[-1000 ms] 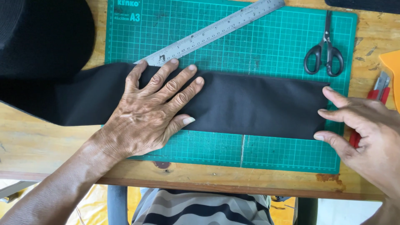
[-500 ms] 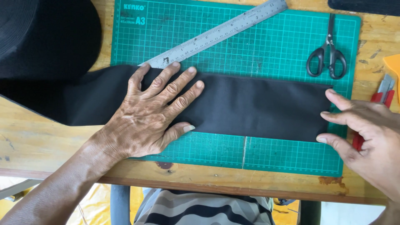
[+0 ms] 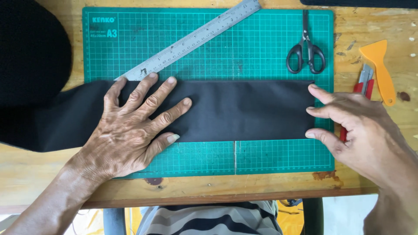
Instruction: The person cuts a piece of black fabric using scissors and a ruler on a green cutting mat. They then fold the fabric and measure it with a metal ruler before using a utility knife to trim the edge.
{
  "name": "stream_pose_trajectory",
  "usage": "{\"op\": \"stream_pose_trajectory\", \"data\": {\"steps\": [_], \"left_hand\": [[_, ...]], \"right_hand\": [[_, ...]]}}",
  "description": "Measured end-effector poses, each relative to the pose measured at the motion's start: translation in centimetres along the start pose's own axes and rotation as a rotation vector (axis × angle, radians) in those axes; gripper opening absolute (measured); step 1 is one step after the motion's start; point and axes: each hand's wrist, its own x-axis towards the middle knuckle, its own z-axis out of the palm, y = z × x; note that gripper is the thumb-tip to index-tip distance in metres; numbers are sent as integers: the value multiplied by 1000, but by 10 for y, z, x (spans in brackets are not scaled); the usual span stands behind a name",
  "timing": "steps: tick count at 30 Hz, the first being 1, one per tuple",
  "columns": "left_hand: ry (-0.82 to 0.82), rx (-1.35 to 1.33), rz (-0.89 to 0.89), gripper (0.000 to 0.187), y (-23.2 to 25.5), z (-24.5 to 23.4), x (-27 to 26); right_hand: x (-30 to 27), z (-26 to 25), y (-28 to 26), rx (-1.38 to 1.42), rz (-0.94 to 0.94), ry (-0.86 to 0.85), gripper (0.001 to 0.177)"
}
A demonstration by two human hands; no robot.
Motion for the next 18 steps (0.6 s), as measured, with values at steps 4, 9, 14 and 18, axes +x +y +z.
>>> {"op": "stream_pose_trajectory", "data": {"steps": [4, 9, 14, 18], "left_hand": [[1, -21, 6, 61, 1, -2, 2], [39, -1, 13, 58, 3, -4, 5], [16, 24, 10, 61, 5, -1, 4], [19, 87, 8, 62, 4, 3, 3]], "right_hand": [[0, 0, 4, -9, -24, 8, 37], [-4, 0, 2, 13, -82, 70, 36], [-4, -1, 7, 63, -86, 50, 34], [-4, 0, 10, 106, -53, 0, 31]]}}
